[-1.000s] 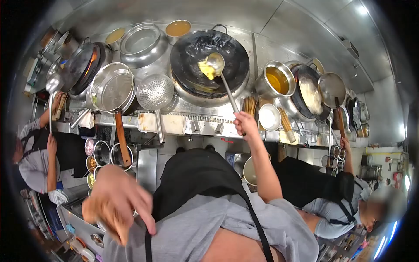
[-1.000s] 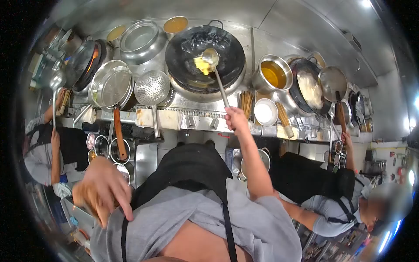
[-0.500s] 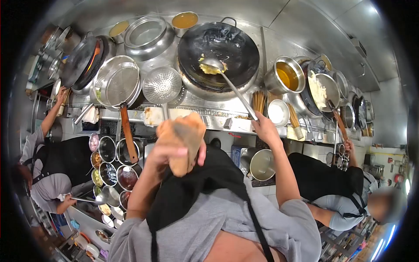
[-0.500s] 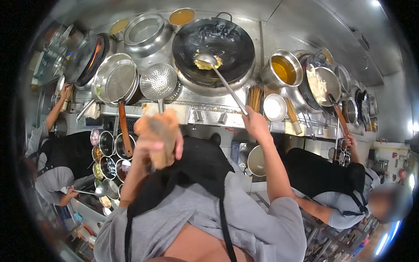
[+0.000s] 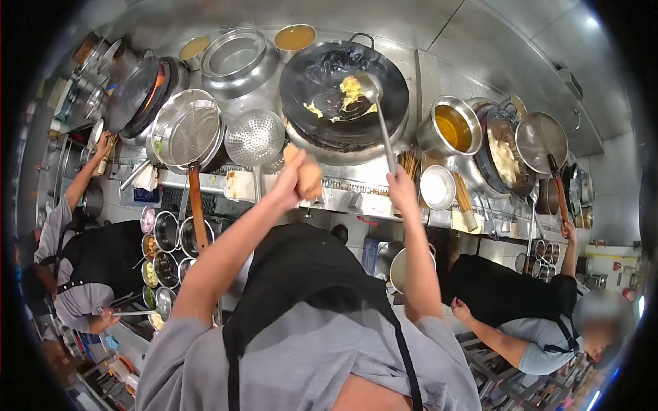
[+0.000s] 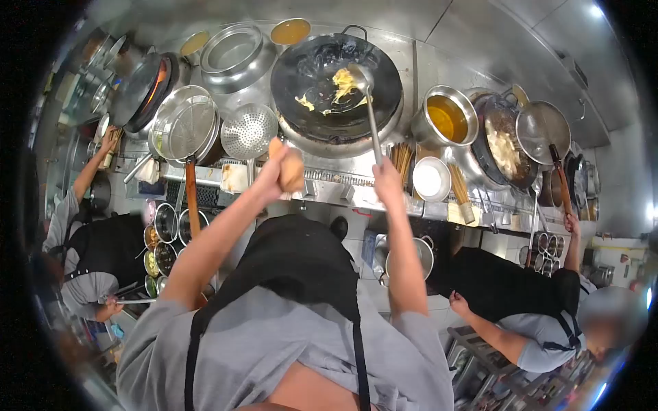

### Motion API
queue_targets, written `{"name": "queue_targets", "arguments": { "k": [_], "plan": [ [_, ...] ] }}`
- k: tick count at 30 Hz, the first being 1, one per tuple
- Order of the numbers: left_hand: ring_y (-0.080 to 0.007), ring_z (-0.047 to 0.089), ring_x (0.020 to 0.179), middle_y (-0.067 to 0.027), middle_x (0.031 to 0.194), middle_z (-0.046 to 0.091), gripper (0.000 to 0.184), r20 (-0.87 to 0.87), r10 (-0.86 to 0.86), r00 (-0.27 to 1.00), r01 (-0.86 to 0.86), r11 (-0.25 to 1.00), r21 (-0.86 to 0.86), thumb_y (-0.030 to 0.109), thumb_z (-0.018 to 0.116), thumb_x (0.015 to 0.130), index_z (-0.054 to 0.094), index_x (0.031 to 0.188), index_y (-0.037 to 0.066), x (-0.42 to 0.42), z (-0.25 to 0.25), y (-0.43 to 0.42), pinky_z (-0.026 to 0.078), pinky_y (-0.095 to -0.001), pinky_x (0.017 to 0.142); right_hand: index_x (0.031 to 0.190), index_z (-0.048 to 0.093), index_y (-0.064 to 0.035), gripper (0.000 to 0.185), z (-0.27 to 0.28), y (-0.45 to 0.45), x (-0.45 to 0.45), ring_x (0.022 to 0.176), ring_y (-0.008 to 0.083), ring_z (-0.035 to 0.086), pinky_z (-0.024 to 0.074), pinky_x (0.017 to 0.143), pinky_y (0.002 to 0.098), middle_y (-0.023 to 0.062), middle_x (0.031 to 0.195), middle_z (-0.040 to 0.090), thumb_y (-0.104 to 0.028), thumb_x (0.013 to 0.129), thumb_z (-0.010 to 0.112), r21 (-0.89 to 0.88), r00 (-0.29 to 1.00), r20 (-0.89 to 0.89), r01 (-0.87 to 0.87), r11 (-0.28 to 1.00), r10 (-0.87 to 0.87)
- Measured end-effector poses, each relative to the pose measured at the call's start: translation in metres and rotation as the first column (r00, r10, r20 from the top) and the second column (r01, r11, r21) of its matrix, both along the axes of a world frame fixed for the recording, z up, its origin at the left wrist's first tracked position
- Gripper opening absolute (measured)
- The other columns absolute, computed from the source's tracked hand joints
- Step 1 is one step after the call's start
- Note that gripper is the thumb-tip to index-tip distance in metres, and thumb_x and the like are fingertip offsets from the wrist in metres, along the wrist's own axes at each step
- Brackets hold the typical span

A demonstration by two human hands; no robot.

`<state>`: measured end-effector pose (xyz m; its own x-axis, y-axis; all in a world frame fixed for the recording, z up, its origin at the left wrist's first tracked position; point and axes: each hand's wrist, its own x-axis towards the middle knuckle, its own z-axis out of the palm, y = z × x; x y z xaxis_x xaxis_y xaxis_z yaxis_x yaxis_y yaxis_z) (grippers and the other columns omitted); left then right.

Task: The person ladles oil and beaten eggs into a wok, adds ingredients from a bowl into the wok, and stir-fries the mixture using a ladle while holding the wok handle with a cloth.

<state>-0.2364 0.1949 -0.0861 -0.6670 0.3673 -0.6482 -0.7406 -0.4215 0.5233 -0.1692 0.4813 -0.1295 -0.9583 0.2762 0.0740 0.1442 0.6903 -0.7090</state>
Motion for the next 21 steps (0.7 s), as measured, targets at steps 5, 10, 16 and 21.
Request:
{"name": "queue_targets", "arguments": {
  "k": [5, 10, 16, 21],
  "plan": [
    [-0.0232, 0.063, 0.072, -0.0097, 0.088, 0.062, 0.037, 0.001, 0.049, 0.999, -0.049, 0.998, 0.029, 0.04, 0.054, 0.093, 0.052, 0.106, 0.006, -0.108, -0.122, 0.076, 0.052, -0.0414, 0.053, 0.117, 0.05, -0.0008, 0.035, 0.0, -0.05, -0.04, 0.072, 0.0381, 0.063, 0.0493, 0.065, 0.0445, 0.024, 0.083, 0.064, -0.022, 0.09, 0.053, -0.325, 0.949, 0.316, 0.099, 0.941, 0.009],
    [-0.0282, 0.061, 0.069, -0.0115, 0.089, 0.061, 0.026, 0.146, 0.203, 0.968, -0.185, 0.974, -0.127, 0.024, 0.055, 0.086, 0.05, 0.104, 0.006, -0.11, -0.105, 0.106, 0.051, -0.0464, 0.051, 0.117, 0.052, -0.0003, 0.036, 0.049, 0.009, 0.004, 0.079, 0.0365, 0.064, 0.0494, 0.072, 0.0446, 0.024, 0.088, 0.064, -0.02, 0.087, 0.056, -0.084, 0.936, 0.312, -0.146, 0.986, 0.165],
    [-0.0301, 0.058, 0.061, -0.0147, 0.081, 0.059, 0.016, 0.109, 0.315, 0.943, -0.296, 0.941, -0.163, 0.014, 0.052, 0.081, 0.051, 0.095, 0.006, -0.094, -0.123, 0.111, 0.049, -0.0464, 0.047, 0.113, 0.048, 0.0033, 0.035, 0.05, -0.038, -0.033, 0.071, 0.0403, 0.065, 0.0512, 0.063, 0.0481, 0.0282, 0.085, 0.063, -0.021, 0.088, 0.054, 0.115, 0.956, 0.292, -0.026, 0.993, -0.009],
    [-0.0266, 0.058, 0.06, -0.0133, 0.081, 0.06, 0.016, 0.144, 0.305, 0.941, -0.275, 0.941, -0.196, 0.015, 0.052, 0.082, 0.051, 0.094, 0.005, -0.062, -0.044, 0.087, 0.049, -0.0421, 0.046, 0.104, 0.047, 0.0032, 0.03, 0.07, -0.019, 0.002, 0.049, 0.0272, 0.057, 0.0472, 0.043, 0.04, 0.0161, 0.069, 0.058, -0.021, 0.088, 0.053, -0.355, 0.803, 0.517, -0.114, 0.928, 0.296]
  ]
}}
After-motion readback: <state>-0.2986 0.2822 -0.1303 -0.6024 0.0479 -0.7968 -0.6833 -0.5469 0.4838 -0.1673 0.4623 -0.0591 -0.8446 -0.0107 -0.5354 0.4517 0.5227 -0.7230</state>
